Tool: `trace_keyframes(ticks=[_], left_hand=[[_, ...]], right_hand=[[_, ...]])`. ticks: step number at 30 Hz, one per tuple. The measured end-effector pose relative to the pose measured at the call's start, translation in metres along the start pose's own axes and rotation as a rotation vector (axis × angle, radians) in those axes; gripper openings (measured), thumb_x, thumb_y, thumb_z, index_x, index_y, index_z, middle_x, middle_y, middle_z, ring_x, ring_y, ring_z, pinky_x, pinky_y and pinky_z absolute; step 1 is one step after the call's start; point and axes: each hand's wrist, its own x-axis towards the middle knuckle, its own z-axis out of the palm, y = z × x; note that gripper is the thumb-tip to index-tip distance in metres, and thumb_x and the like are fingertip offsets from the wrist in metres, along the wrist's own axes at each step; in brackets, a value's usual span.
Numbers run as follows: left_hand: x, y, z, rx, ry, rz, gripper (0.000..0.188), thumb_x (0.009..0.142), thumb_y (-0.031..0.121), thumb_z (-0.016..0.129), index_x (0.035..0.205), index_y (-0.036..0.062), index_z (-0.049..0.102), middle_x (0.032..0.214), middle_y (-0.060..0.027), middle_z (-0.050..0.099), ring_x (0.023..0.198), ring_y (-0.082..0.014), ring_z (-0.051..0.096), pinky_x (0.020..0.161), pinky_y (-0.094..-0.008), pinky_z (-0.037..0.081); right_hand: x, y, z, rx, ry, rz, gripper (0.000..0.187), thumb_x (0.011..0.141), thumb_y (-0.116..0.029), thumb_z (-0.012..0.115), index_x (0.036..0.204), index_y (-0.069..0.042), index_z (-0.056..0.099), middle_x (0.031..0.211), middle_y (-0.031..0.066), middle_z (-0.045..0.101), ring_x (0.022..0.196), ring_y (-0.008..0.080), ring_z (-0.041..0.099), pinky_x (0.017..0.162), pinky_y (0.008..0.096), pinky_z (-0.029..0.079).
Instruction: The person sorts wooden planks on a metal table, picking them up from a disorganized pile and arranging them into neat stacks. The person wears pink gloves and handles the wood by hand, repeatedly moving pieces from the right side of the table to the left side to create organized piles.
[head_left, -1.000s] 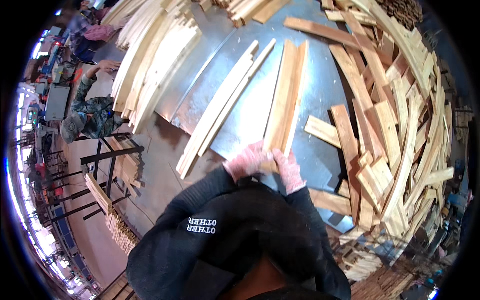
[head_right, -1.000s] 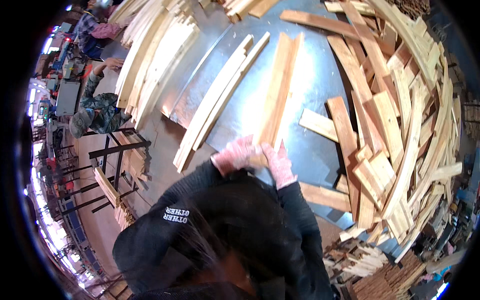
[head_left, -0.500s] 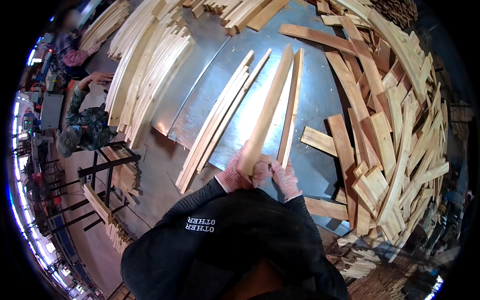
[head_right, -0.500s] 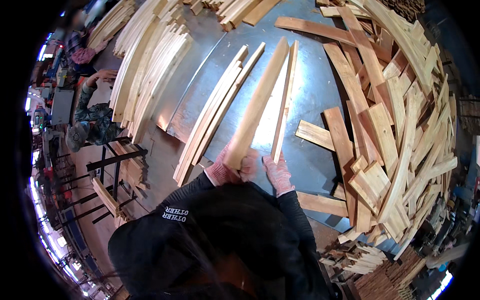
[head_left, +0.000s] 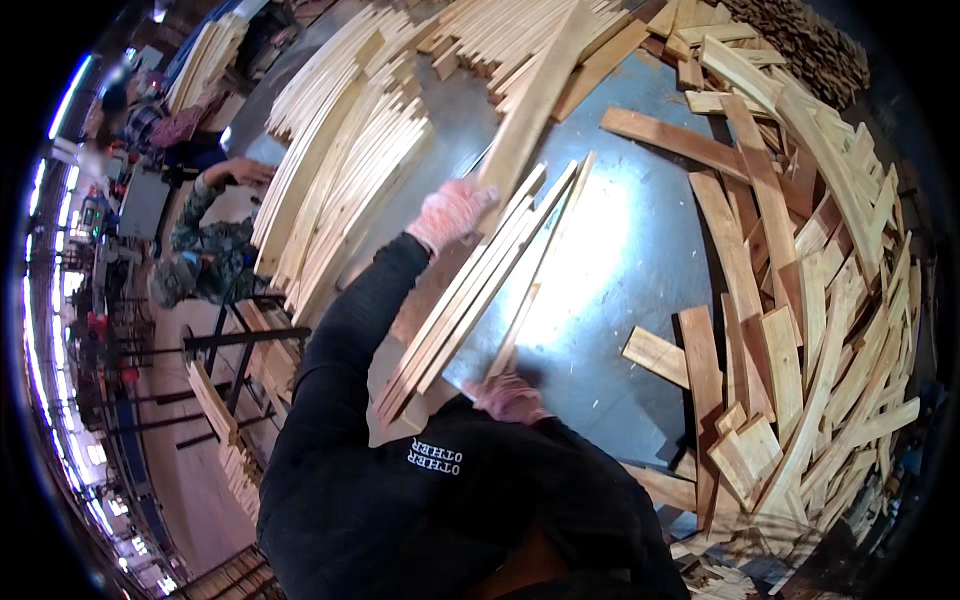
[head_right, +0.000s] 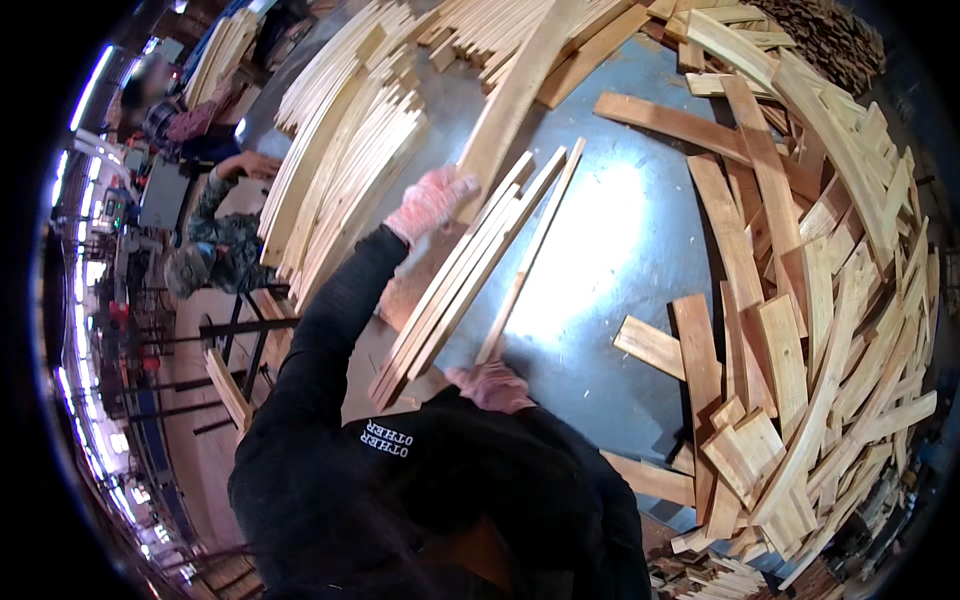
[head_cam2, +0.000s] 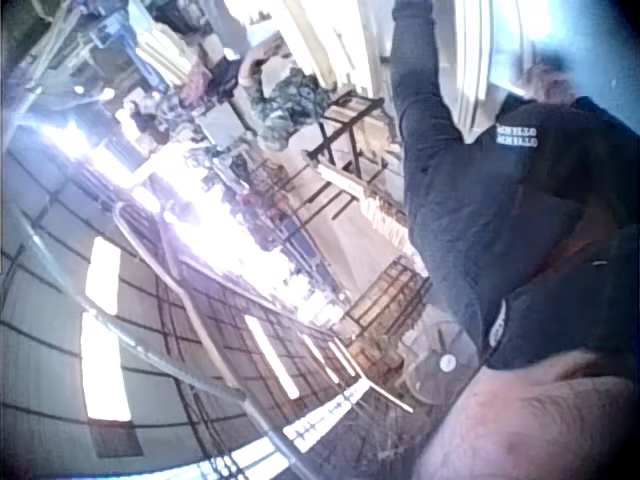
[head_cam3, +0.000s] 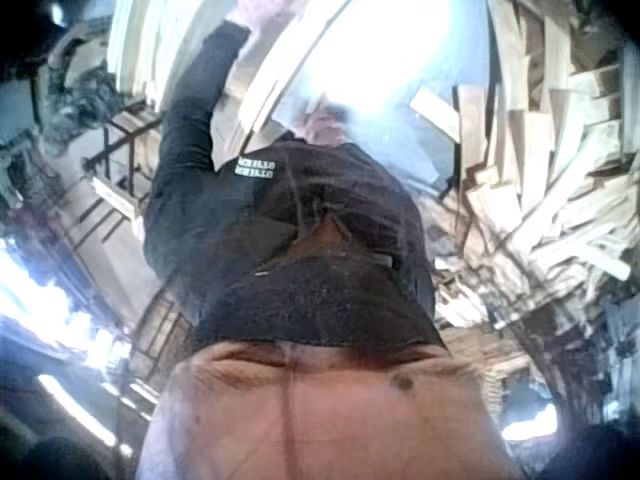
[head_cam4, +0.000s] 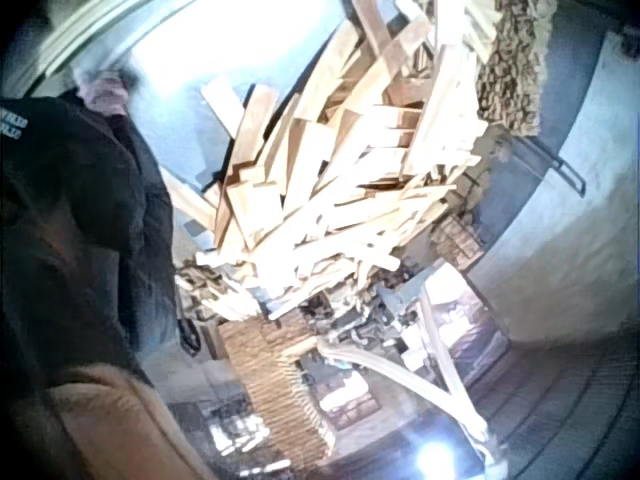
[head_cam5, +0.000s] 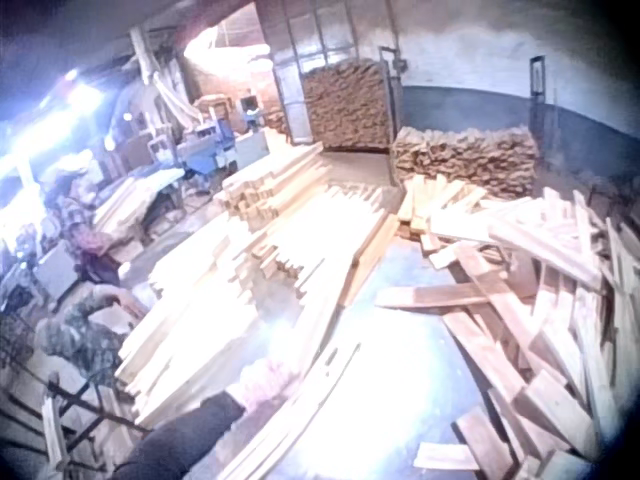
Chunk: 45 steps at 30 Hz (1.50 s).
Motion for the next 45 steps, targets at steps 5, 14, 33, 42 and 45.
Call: trace_keyframes(ticks=[5, 14, 33, 42, 45], left_hand=[[0.16, -0.007, -0.046, 0.569, 0.232, 0.136, 0.049, 0.092, 0.053, 0.057, 0.106, 0.0071, 0.065, 0.103, -0.0184, 0.07, 0.099, -0.0359, 0.067, 0.084, -0.0461, 0.053], [0.345, 0.02, -0.089, 0.506, 0.476, 0.138, 0.043, 0.084, 0.041, 0.064, 0.118, 0.0143, 0.064, 0.116, -0.0192, 0.068, 0.113, -0.0374, 0.063, 0.094, -0.0468, 0.049], [0.108, -0.015, 0.01, 0.598, 0.381, 1.151, 0.074, 0.069, 0.007, 0.081, 0.137, 0.0047, 0.051, 0.132, -0.0243, 0.055, 0.121, -0.0448, 0.055, 0.101, -0.0516, 0.047], [-0.011, -0.055, 0.058, -0.966, -0.54, 0.251, 0.072, 0.09, 0.047, 0.064, 0.143, 0.0016, 0.044, 0.135, -0.0246, 0.055, 0.129, -0.0417, 0.051, 0.105, -0.0556, 0.042], [-0.009, -0.004, 0.062, -1.663, -0.807, -0.07, 0.098, 0.085, 0.074, 0.052, 0.148, 0.0018, 0.035, 0.143, -0.0274, 0.048, 0.126, -0.0468, 0.051, 0.1, -0.0636, 0.042]], right_hand=[[0.002, -0.045, -0.059, -0.224, -0.282, -0.331, 0.078, 0.098, -0.051, 0.054, 0.153, -0.002, 0.027, 0.113, 0.0288, 0.065, 0.105, 0.0403, 0.064, 0.089, 0.0417, 0.051], [0.118, -0.109, -0.319, -0.254, 0.866, -0.276, 0.064, 0.093, -0.033, 0.056, 0.148, -0.003, 0.039, 0.124, 0.0199, 0.064, 0.119, 0.0376, 0.058, 0.104, 0.0454, 0.043], [0.233, -0.152, -0.448, -0.646, 0.813, -0.219, 0.083, 0.09, -0.057, 0.056, 0.152, -0.007, 0.032, 0.139, 0.0242, 0.053, 0.129, 0.0402, 0.05, 0.114, 0.0481, 0.032], [0.063, -0.102, -0.443, -1.039, 1.284, -0.638, 0.067, 0.075, -0.03, 0.071, 0.135, -0.008, 0.051, 0.104, 0.0159, 0.063, 0.104, 0.0364, 0.06, 0.105, 0.0471, 0.041], [0.016, -0.128, -0.351, -0.914, 1.055, -1.114, 0.054, 0.071, -0.026, 0.068, 0.122, -0.01, 0.059, 0.098, 0.0138, 0.062, 0.101, 0.0354, 0.061, 0.099, 0.0495, 0.045]])
